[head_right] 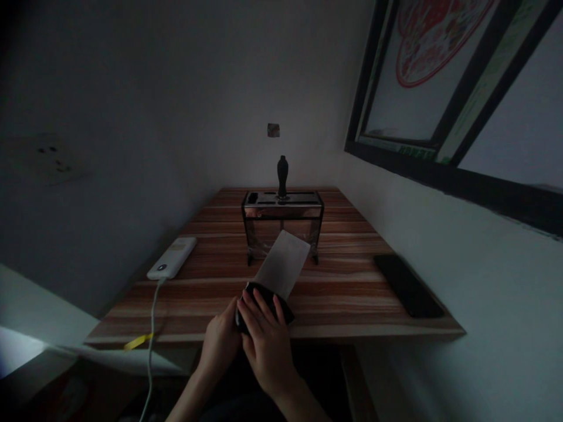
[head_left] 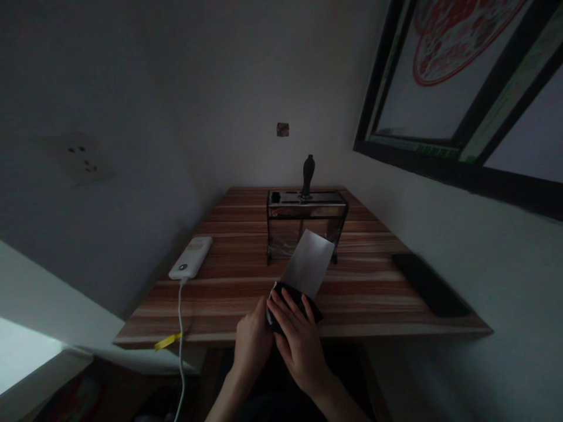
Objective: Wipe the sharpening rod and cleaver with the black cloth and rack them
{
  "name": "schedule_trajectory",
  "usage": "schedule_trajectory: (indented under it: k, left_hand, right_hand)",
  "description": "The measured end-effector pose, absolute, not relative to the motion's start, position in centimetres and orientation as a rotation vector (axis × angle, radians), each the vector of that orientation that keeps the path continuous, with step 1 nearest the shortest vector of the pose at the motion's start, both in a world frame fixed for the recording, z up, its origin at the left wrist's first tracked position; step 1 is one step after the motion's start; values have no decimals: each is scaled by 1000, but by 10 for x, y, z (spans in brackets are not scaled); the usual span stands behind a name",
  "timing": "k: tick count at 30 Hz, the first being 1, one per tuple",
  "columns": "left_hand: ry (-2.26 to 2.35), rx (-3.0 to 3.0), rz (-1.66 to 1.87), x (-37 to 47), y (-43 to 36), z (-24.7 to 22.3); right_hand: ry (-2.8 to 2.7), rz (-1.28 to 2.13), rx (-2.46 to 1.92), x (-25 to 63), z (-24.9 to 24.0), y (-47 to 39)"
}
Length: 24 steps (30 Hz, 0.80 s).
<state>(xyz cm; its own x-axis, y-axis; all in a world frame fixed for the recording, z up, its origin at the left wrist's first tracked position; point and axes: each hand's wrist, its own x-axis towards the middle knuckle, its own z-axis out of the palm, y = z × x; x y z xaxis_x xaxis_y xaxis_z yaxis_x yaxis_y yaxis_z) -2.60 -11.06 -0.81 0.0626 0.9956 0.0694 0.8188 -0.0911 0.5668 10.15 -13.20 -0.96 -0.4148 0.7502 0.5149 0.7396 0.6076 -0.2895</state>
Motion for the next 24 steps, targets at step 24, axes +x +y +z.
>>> schedule_trajectory:
  k: [24]
  left_hand:
    - [2032, 2006, 463, -18, -108, -4]
  right_hand:
    - [-2214, -187, -1199, 150, 30, -66]
